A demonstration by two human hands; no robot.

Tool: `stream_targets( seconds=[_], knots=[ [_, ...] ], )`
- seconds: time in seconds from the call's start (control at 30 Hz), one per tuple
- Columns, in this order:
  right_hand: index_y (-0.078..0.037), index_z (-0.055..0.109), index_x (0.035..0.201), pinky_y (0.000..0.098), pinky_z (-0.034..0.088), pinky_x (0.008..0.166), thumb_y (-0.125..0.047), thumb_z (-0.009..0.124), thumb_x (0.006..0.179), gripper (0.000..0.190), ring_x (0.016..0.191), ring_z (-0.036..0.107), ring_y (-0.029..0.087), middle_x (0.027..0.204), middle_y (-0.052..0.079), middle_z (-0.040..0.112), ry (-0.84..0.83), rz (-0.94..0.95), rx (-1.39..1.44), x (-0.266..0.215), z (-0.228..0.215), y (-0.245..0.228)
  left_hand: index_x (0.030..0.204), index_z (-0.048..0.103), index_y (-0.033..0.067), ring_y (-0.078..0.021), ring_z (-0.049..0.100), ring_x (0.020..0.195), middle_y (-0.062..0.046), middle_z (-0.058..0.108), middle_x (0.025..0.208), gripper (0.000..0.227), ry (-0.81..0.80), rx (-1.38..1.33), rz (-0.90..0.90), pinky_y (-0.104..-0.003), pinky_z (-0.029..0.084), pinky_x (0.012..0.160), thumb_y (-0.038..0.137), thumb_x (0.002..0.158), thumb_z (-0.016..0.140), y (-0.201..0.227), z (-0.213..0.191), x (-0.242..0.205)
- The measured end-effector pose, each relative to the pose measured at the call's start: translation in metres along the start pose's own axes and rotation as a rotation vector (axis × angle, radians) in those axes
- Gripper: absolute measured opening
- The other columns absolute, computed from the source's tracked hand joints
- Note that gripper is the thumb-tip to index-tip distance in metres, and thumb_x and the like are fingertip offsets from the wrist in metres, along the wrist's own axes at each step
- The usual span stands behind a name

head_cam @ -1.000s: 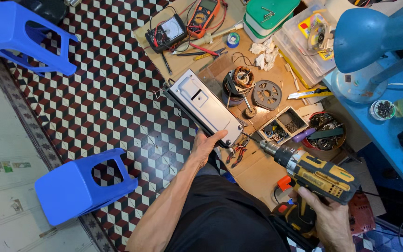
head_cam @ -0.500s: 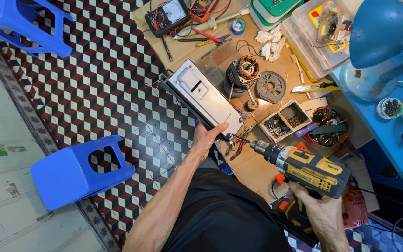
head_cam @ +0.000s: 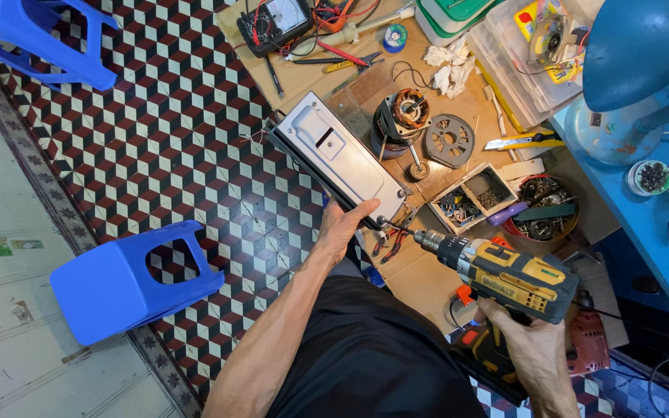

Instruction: The person assembles a metal casing by inserting screws and using a cordless drill to tighten them. They then handle a motor component, connecting wires and testing it with a multimeter.

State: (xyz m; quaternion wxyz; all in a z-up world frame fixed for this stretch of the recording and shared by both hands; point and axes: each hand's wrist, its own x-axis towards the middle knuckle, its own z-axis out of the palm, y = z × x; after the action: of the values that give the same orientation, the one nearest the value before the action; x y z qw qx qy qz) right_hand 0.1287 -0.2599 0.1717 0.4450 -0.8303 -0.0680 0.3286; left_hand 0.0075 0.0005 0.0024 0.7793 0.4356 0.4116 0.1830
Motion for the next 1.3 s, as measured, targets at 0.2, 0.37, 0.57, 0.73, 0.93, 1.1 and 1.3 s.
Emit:
stream_targets(
  seconds=[0.2, 0.37, 0.57, 0.73, 0.93, 1.1, 1.3],
  knots=[
    [0.001, 0.074, 0.099, 0.0374, 0.060, 0.071, -0.003, 0.072, 0.084, 0.015, 0.074, 0.073, 0.020, 0.077, 0.012, 0.076, -0.002, -0.004, 0.001, 0.002, 0.000, 0.000, 0.135, 0.052, 0.0003, -0.0225, 0.069, 0.105, -0.015, 0.067, 0.118, 0.073, 0.008, -0.014, -0.019, -0.035, 0.061, 0.087, 0.029, 0.077, 0.084, 0.001, 0.000, 0.000],
    [0.000, 0.074, 0.098, 0.0372, 0.059, 0.070, -0.004, 0.072, 0.085, 0.014, 0.072, 0.072, 0.019, 0.075, 0.012, 0.075, -0.026, -0.040, -0.019, 0.004, 0.000, 0.004, 0.134, 0.053, -0.0017, -0.0225, 0.070, 0.104, -0.016, 0.068, 0.119, 0.073, 0.018, -0.006, -0.023, -0.034, 0.062, 0.086, 0.030, 0.077, 0.084, 0.001, 0.000, -0.002],
    [-0.001, 0.074, 0.100, 0.0372, 0.059, 0.069, -0.004, 0.072, 0.083, 0.017, 0.071, 0.071, 0.019, 0.076, 0.011, 0.074, -0.039, -0.082, 0.052, 0.005, 0.000, 0.009, 0.134, 0.052, -0.0028, -0.0232, 0.072, 0.101, -0.017, 0.068, 0.118, 0.075, 0.028, 0.000, -0.033, -0.034, 0.063, 0.083, 0.031, 0.076, 0.084, 0.005, 0.001, -0.006],
    [-0.001, 0.074, 0.095, 0.0378, 0.061, 0.069, -0.006, 0.072, 0.085, 0.012, 0.071, 0.073, 0.019, 0.073, 0.010, 0.075, -0.026, -0.071, -0.058, 0.005, 0.000, 0.010, 0.134, 0.051, -0.0029, -0.0230, 0.072, 0.101, -0.017, 0.068, 0.117, 0.074, 0.024, -0.009, -0.032, -0.035, 0.064, 0.083, 0.030, 0.077, 0.083, 0.006, 0.001, -0.007],
    [-0.001, 0.075, 0.094, 0.0392, 0.060, 0.070, -0.006, 0.072, 0.085, 0.010, 0.070, 0.073, 0.021, 0.073, 0.012, 0.075, -0.027, -0.049, -0.057, 0.002, 0.000, 0.007, 0.133, 0.051, -0.0027, -0.0234, 0.072, 0.100, -0.017, 0.069, 0.116, 0.071, 0.014, -0.065, -0.045, -0.035, 0.064, 0.084, 0.028, 0.077, 0.084, 0.003, 0.001, -0.005],
    [-0.001, 0.074, 0.095, 0.0384, 0.060, 0.071, -0.006, 0.072, 0.085, 0.012, 0.073, 0.073, 0.019, 0.075, 0.011, 0.075, -0.031, -0.059, -0.022, 0.003, 0.002, 0.007, 0.133, 0.052, -0.0037, -0.0232, 0.072, 0.101, -0.017, 0.069, 0.117, 0.070, 0.020, -0.063, -0.034, -0.034, 0.063, 0.085, 0.027, 0.078, 0.084, 0.000, -0.001, -0.004],
    [-0.001, 0.075, 0.098, 0.0375, 0.059, 0.072, -0.006, 0.072, 0.086, 0.013, 0.074, 0.073, 0.019, 0.077, 0.012, 0.076, -0.012, -0.011, -0.004, 0.002, 0.003, 0.006, 0.133, 0.052, -0.0034, -0.0236, 0.072, 0.104, -0.017, 0.068, 0.118, 0.070, 0.020, -0.072, -0.033, -0.034, 0.063, 0.087, 0.027, 0.078, 0.084, 0.000, -0.002, -0.004]
  ],
)
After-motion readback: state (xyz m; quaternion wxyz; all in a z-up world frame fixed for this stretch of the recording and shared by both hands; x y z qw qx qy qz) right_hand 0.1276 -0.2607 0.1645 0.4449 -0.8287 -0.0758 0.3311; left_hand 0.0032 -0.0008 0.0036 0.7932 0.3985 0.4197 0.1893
